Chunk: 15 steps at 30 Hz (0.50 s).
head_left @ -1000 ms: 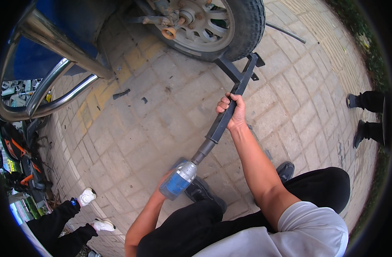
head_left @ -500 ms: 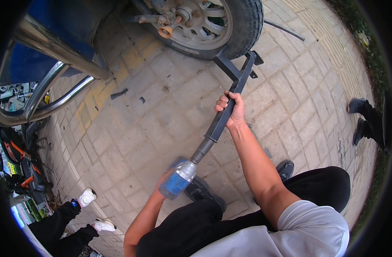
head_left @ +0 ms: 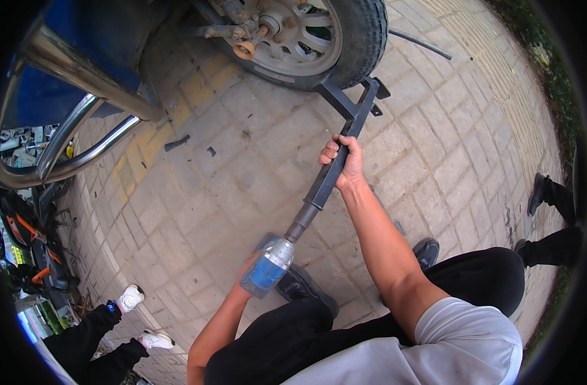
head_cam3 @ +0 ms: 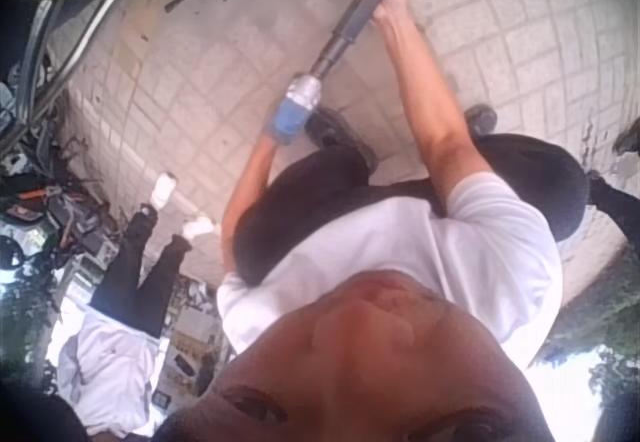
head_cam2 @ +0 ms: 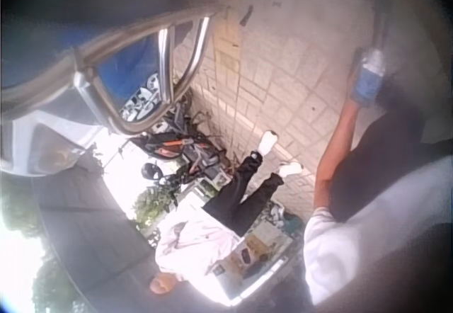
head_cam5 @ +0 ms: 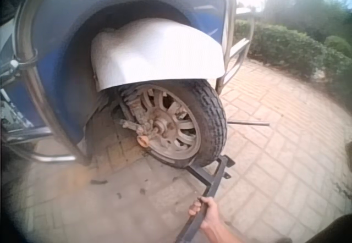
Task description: The person retrieves a long metal bar and a cordless impact wrench from a cluttered workbench, then uses the impact wrench on the wheel of a three-wheeled vehicle. Afterward, they use a metal rod to pry at the tire sidewall.
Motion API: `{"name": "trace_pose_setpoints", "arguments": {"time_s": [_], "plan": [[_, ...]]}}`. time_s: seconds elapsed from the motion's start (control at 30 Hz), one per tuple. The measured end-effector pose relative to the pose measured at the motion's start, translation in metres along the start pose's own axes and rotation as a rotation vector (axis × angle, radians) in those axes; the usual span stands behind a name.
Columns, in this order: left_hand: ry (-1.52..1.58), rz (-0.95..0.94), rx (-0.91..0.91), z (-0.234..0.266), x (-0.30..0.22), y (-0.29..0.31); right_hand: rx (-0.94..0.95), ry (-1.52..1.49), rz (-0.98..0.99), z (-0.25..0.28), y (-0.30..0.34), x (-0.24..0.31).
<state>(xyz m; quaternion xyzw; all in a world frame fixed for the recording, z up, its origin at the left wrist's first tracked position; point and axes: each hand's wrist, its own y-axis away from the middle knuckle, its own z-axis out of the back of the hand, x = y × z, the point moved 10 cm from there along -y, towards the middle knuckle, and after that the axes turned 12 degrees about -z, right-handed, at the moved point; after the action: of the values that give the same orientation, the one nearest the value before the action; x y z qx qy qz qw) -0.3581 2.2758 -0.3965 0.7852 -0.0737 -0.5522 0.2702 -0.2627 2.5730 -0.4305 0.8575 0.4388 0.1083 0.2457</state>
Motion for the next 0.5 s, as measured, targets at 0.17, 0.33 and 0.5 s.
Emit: {"name": "trace_pose_setpoints", "arguments": {"time_s": [0.17, 0.33, 0.5], "plan": [[-0.105, -0.073, -0.004, 0.000, -0.003, -0.004, -0.010, 0.021, 0.013, 0.002, -0.003, 0.002], [-0.235, -0.214, 0.031, 0.005, 0.004, -0.012, -0.001, 0.013, 0.020, 0.003, -0.005, 0.003], [-0.443, -0.384, 0.163, 0.004, 0.008, -0.024, -0.032, 0.007, 0.025, 0.005, -0.005, 0.003]]}}
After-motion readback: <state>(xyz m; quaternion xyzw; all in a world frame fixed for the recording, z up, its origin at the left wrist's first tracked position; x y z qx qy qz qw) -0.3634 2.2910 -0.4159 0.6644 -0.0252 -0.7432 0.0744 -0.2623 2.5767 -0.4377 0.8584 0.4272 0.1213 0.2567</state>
